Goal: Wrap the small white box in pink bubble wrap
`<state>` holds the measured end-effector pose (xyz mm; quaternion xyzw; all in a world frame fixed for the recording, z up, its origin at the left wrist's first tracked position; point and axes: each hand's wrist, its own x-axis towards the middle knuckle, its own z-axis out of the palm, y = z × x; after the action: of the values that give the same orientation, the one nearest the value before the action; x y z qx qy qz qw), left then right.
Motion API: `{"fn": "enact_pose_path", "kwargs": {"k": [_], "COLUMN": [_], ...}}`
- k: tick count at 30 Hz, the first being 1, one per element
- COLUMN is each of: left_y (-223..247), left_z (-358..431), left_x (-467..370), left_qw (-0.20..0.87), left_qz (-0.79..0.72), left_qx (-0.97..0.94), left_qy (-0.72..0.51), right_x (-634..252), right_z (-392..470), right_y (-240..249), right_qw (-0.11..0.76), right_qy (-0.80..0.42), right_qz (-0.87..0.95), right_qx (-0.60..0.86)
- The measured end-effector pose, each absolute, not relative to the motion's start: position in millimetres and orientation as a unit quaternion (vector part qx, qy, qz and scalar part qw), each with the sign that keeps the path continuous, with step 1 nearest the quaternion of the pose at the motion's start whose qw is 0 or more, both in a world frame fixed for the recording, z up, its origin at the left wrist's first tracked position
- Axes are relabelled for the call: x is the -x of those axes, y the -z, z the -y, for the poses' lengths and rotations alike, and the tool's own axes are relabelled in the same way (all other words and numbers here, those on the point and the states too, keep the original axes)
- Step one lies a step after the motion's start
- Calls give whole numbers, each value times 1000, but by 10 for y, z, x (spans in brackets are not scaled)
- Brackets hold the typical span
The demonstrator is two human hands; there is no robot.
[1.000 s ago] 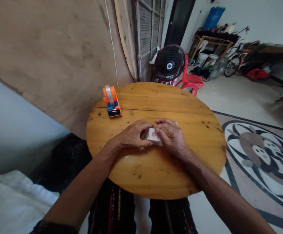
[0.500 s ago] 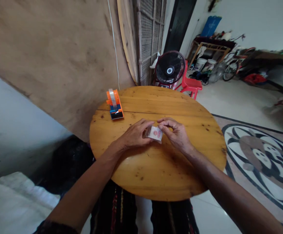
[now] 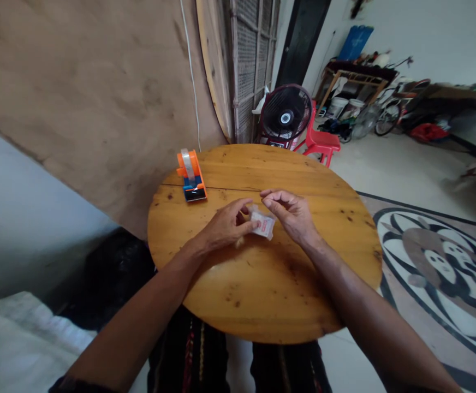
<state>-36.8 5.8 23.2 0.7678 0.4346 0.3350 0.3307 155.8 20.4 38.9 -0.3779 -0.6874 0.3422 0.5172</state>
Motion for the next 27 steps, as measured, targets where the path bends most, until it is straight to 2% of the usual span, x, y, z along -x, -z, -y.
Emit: {"fn": "enact_pose_path", "kwargs": {"k": [7, 10, 13, 16, 20, 27], "left_y": [-203, -217, -224, -224, -224, -212], "left_z": [-59, -50, -49, -54, -61, -70], "left_x": [360, 356, 349, 348, 348, 350], "left_qw": [334, 332, 329, 325, 311, 295], "left_qz": [-426, -426, -426, -423, -425, -426], "left_qx": [-769, -770, -771, -774, -781, -788], "left_qy": [-340, -338, -341, -340, -335, -331], "right_x": [-1756, -1887, -1928, -1869, -1775, -1728], "right_z": [-157, -144, -129, -116, -101, -115], "right_y": [-532, -573, -552, -478, -421, -408], "right_qw": [494, 417, 338, 312, 349, 439], "right_qy": [-341, -336, -274, -180, -118, -150], "right_qz": [697, 742, 809, 851, 839, 790], "right_qx": [392, 404, 395, 382, 400, 401]}}
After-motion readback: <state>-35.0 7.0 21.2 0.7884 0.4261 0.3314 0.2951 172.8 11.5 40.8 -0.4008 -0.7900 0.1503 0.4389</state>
